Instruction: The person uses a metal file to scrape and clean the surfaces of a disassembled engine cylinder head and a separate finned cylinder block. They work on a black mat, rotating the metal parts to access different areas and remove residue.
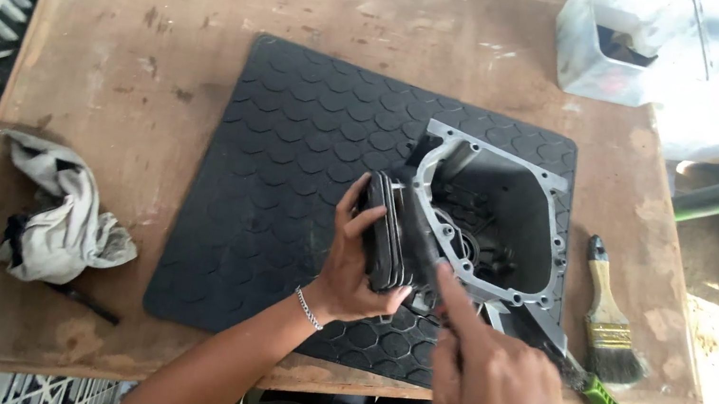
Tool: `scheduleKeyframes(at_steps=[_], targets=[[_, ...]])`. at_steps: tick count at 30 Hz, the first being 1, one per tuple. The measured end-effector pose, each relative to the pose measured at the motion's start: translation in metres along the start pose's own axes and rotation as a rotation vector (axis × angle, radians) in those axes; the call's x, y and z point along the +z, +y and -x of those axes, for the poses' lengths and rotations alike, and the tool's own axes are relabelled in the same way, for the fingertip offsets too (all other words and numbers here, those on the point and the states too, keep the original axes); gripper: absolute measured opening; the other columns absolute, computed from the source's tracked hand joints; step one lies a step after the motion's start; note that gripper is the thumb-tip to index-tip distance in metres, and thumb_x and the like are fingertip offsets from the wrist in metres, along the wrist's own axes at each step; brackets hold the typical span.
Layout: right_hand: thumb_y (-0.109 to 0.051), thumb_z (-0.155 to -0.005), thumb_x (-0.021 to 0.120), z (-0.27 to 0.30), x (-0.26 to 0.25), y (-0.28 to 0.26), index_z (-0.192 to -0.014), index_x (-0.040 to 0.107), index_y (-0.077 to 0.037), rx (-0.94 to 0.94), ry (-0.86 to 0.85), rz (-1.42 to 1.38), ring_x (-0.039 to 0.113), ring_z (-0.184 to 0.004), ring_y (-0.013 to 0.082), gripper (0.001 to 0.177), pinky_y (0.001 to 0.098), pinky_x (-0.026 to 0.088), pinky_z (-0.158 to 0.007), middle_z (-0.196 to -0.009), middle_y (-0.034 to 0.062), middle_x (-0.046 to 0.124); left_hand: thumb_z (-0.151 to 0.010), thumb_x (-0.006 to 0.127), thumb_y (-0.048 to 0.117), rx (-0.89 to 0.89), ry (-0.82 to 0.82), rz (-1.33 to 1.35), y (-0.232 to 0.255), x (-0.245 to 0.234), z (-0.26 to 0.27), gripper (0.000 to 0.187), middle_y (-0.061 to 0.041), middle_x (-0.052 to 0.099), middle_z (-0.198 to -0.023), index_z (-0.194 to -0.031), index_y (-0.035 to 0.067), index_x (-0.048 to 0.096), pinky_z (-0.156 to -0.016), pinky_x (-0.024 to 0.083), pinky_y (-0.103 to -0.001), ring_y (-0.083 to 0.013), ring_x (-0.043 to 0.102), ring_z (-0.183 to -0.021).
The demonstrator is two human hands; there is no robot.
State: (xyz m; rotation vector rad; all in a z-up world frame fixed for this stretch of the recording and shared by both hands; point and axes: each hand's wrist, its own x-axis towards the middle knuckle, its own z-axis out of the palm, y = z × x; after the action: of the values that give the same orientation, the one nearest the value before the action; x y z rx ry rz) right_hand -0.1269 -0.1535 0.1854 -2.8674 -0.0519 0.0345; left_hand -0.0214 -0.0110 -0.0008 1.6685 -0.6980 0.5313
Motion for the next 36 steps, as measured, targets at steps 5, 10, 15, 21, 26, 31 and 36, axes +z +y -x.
scheduleKeyframes(at_steps=[5, 10, 15, 21, 26, 31, 36], targets=[[-0.014, -0.079, 0.062, -0.013, 0.010, -0.006, -0.143, 0.057, -0.010, -0.052, 0.059, 0.073, 0.070, -0.038, 0.0272, 0.064, 0.0418, 0.052, -0.034, -0.073, 0.0040, 0.080, -0.070, 0.074, 0.031, 0.002, 0.008, -0.005, 0.006, -0.005, -0.004, 0.096, -0.022, 0.013, -0.162, -0.150, 0.022, 0.022, -0.126, 0.036, -0.063, -0.0508, 0.027, -0.151], [-0.014, -0.081, 0.061, -0.059, 0.026, -0.021, -0.142, 0.058, -0.005, -0.152, 0.215, 0.187, 0.066, -0.036, 0.0285, 0.062, 0.0403, 0.047, -0.032, -0.059, 0.0096, 0.073, -0.072, 0.074, 0.038, -0.004, -0.004, 0.001, -0.002, -0.008, -0.001, 0.096, -0.020, 0.016, -0.158, -0.149, 0.022, 0.020, -0.125, 0.031, -0.067, -0.0506, 0.019, -0.152], [-0.014, -0.078, 0.063, -0.063, 0.023, -0.025, -0.143, 0.056, -0.002, -0.206, 0.204, 0.167, 0.061, -0.030, 0.0267, 0.067, 0.0393, 0.045, -0.028, -0.058, 0.0105, 0.072, -0.065, 0.086, 0.046, -0.089, -0.017, 0.053, -0.002, -0.014, -0.001, 0.112, -0.022, 0.015, -0.161, -0.152, 0.022, 0.019, -0.121, 0.036, -0.061, -0.0494, 0.030, -0.148], [-0.015, -0.081, 0.062, -0.003, 0.011, 0.002, -0.146, 0.055, -0.013, -0.115, 0.055, 0.152, 0.053, -0.023, 0.0154, 0.065, 0.0360, 0.041, -0.025, -0.045, -0.0008, 0.068, -0.072, 0.075, 0.055, 0.019, -0.008, -0.106, 0.002, -0.009, -0.006, 0.126, -0.028, 0.019, -0.164, -0.162, 0.006, 0.002, -0.125, 0.030, -0.061, -0.0452, 0.034, -0.149], [-0.014, -0.080, 0.064, -0.022, 0.014, -0.004, -0.142, 0.060, -0.009, -0.138, 0.140, 0.175, 0.061, -0.029, 0.0174, 0.062, 0.0337, 0.044, -0.026, -0.057, 0.0034, 0.074, -0.069, 0.078, 0.046, -0.058, -0.021, -0.146, 0.014, -0.003, -0.002, 0.119, -0.031, 0.022, -0.159, -0.159, 0.002, 0.013, -0.119, 0.032, -0.063, -0.0506, 0.035, -0.143], [-0.024, -0.083, 0.054, -0.062, 0.038, -0.013, -0.147, 0.057, -0.027, -0.100, 0.180, 0.206, 0.072, -0.054, 0.0398, 0.064, 0.0540, 0.059, -0.054, -0.064, 0.0110, 0.073, -0.063, 0.085, 0.056, -0.148, -0.014, 0.010, 0.004, -0.005, 0.003, 0.132, -0.036, 0.023, -0.155, -0.159, 0.000, 0.014, -0.108, 0.026, -0.073, -0.0601, 0.031, -0.137], [-0.013, -0.083, 0.062, -0.036, 0.011, -0.006, -0.143, 0.058, -0.004, -0.234, 0.155, 0.182, 0.051, -0.025, 0.0128, 0.061, 0.0298, 0.035, -0.024, -0.050, 0.0026, 0.069, -0.068, 0.082, 0.044, -0.126, -0.060, -0.123, 0.012, -0.010, 0.000, 0.123, -0.027, 0.020, -0.161, -0.160, 0.006, 0.010, -0.117, 0.034, -0.062, -0.0486, 0.034, -0.145]])
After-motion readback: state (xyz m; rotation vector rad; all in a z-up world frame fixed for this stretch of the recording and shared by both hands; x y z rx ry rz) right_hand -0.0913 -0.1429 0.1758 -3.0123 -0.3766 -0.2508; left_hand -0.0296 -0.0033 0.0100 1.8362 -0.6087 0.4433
